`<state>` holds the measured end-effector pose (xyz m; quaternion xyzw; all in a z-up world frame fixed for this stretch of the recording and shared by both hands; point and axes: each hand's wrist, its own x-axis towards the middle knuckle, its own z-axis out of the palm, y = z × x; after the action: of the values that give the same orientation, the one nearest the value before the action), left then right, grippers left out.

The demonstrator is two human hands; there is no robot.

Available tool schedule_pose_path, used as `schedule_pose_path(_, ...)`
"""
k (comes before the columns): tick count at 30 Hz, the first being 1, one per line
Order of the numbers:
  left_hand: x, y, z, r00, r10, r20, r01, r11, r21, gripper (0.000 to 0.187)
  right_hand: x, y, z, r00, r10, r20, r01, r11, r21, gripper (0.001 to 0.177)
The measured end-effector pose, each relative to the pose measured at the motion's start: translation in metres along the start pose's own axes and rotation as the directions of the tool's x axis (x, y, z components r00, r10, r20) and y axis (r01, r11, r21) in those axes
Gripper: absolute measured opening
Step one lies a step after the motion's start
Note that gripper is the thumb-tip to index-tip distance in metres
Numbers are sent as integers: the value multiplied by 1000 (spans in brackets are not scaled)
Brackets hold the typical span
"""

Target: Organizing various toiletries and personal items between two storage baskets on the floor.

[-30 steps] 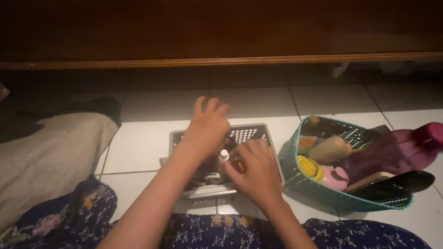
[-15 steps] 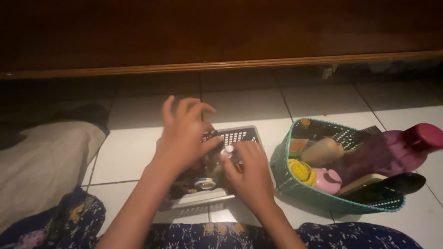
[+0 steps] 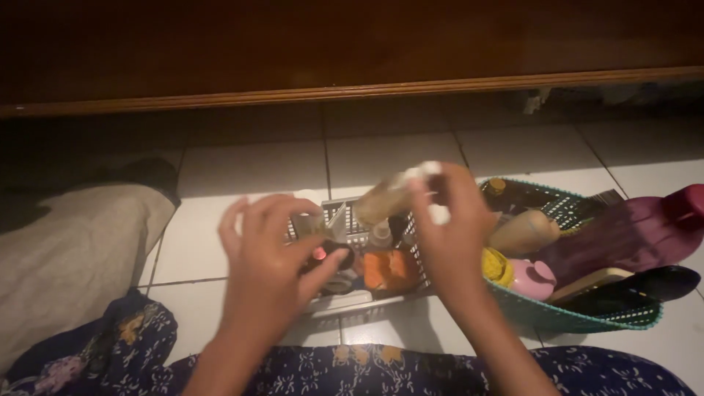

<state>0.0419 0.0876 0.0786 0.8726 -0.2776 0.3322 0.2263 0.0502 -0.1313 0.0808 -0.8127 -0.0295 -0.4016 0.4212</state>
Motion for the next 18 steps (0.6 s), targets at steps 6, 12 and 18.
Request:
schedule_pose_path(6, 13, 6, 10, 1000, 20, -14, -20, 1000, 14, 21, -6, 17, 27, 928, -113, 356, 150, 986, -79, 29)
schedule_pose_path(12, 24, 3, 12, 997, 66, 44, -67, 997, 35, 21, -24, 28, 34, 869, 39, 494, 52, 984, -168, 32)
schedule_pose_path(18, 6, -6, 37, 991, 41, 129, -48, 998, 49, 20, -24, 21, 34, 839, 125, 530, -18, 979, -202, 31)
